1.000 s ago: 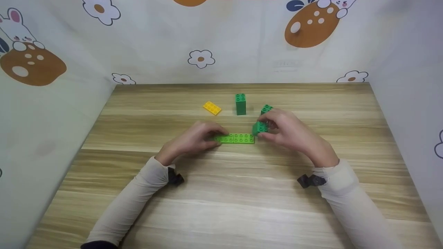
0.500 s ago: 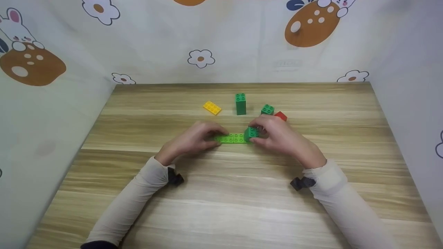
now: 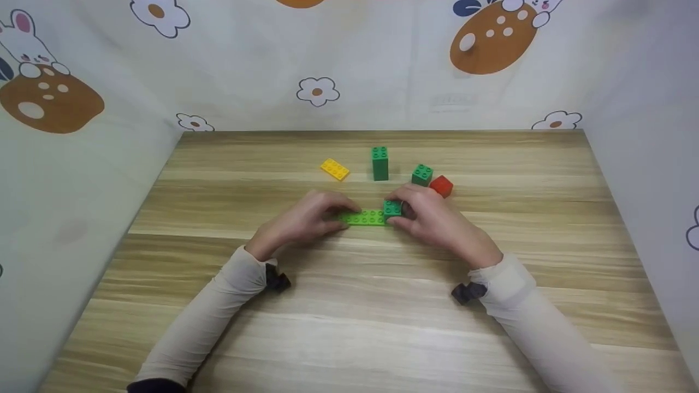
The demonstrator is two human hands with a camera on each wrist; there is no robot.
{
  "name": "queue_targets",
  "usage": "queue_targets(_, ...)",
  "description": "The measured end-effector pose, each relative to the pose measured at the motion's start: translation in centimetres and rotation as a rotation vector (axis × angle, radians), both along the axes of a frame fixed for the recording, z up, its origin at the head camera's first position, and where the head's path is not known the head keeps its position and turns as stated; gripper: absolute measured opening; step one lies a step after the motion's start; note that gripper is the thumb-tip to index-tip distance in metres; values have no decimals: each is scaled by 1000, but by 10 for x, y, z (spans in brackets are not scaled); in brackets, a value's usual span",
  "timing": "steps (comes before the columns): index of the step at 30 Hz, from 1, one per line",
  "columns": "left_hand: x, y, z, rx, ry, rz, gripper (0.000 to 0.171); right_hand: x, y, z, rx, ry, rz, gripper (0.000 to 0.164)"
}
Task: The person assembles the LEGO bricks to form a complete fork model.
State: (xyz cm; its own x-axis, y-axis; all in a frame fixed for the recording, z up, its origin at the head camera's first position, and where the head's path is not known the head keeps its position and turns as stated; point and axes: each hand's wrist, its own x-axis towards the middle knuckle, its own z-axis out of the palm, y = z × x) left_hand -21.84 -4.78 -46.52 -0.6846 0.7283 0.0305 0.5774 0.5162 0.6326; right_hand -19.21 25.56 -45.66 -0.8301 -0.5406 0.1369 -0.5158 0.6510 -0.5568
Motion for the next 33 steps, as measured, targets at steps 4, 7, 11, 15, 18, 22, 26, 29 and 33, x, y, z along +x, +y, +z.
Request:
queue_targets(4,0,1,0,-7,0,6,38,-1,-1,-3,-11,-36,-29,43)
queue_targets(7,0,2,1,-8,3,8,37,-2,-1,-4,-22,-61,-40,43)
queue_targets(11,-1,4,3,-1,8,7,36,-3,-2,-1,-20,-71,-45,42)
queue_targets(15,0,5,5,0,4,8,37,-2,-4,2,-1,-82,-50,41)
queue_targets(18,-1,5,5,-3,-4,14,38,-1,-6,3,5,-85,-55,39)
queue_targets(22,-2,5,4,-9,-3,20,38,-2,-6,2,8,-78,-59,39)
queue_targets(26,-4,5,4,-5,-7,32,38,-4,-5,0,11,-73,-71,38)
queue_targets(29,-6,5,3,14,-25,40,39,-5,-4,0,13,-80,-77,37)
queue_targets(33,-8,5,4,29,-55,53,39,-7,-4,3,21,-112,-85,36)
